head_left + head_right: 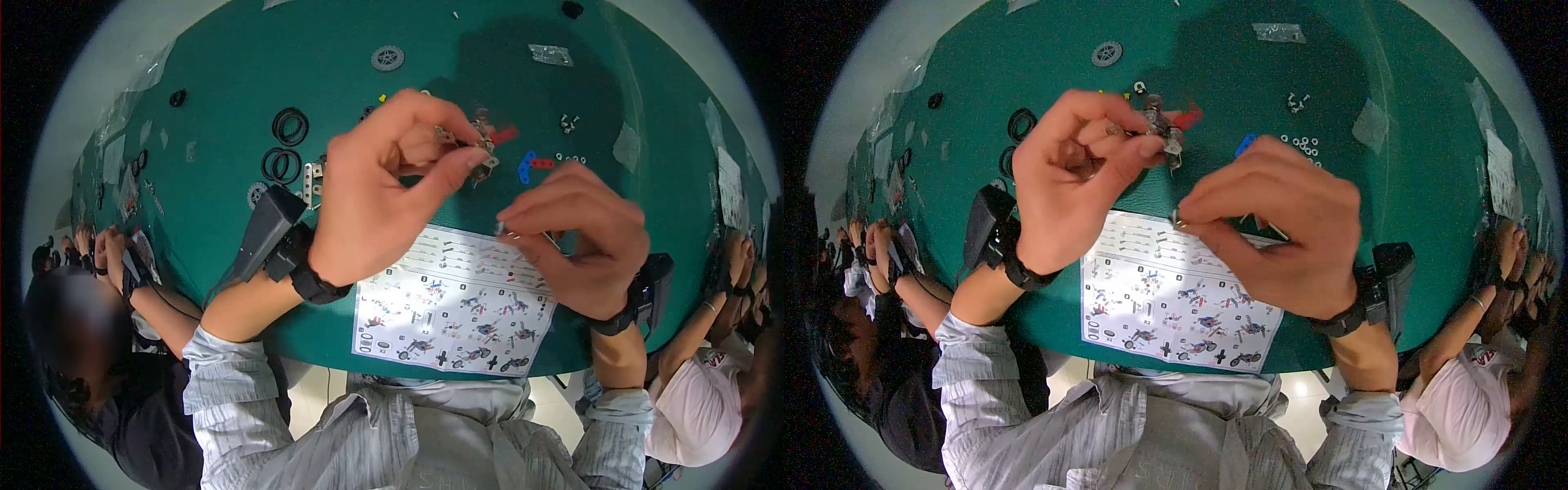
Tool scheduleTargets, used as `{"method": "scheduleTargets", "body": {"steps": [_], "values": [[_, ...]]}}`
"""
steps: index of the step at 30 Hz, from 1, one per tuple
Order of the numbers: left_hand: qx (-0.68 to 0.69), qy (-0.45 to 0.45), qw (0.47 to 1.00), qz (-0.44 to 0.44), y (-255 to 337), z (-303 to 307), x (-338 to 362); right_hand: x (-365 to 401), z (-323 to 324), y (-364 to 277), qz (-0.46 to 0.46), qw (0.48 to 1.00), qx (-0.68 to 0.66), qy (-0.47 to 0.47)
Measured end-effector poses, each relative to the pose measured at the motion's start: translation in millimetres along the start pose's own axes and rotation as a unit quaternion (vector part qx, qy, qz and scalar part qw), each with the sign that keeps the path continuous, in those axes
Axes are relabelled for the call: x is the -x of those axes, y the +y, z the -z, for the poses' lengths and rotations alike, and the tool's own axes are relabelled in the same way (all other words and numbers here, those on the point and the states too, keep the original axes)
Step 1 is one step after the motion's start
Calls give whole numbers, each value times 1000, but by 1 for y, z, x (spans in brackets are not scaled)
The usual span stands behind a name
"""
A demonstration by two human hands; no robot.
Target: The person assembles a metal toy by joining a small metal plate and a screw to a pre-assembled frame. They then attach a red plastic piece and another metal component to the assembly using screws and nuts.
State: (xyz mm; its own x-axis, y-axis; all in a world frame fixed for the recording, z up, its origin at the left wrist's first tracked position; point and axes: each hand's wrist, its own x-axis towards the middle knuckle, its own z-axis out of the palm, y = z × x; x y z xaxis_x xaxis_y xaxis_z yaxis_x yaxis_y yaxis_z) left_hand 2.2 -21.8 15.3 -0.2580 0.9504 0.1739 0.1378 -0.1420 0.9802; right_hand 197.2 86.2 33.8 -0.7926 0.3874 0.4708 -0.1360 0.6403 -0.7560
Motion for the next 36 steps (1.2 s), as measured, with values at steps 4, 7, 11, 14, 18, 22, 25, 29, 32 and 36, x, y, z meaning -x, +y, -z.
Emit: {"method": "scheduleTargets", "body": {"steps": [4,7,11,14,18,22,25,29,32,36], "values": [[-69,-12,997,-41,10,-6,8,3,-2,-3,-58,995,-55,64],[-88,-5,991,-105,9,-12,9,3,-4,-1,-57,994,-67,67],[-155,-29,973,-171,15,-10,10,4,-5,-2,-52,996,-54,53],[-175,-34,964,-199,13,-10,11,4,-5,-2,-45,997,-43,49],[-183,-37,955,-233,12,-9,11,3,-2,-5,-36,999,-21,34],[-214,-78,938,-260,15,-2,13,-4,9,-12,72,996,50,-12],[-215,-96,932,-276,16,0,14,-4,10,-17,101,992,76,-2],[-207,-101,924,-304,16,1,12,-2,10,-20,127,985,116,3],[-217,-121,918,-310,19,2,12,1,10,-22,135,982,134,7],[-229,-134,910,-318,19,2,11,1,12,-22,139,980,146,-3]]}}
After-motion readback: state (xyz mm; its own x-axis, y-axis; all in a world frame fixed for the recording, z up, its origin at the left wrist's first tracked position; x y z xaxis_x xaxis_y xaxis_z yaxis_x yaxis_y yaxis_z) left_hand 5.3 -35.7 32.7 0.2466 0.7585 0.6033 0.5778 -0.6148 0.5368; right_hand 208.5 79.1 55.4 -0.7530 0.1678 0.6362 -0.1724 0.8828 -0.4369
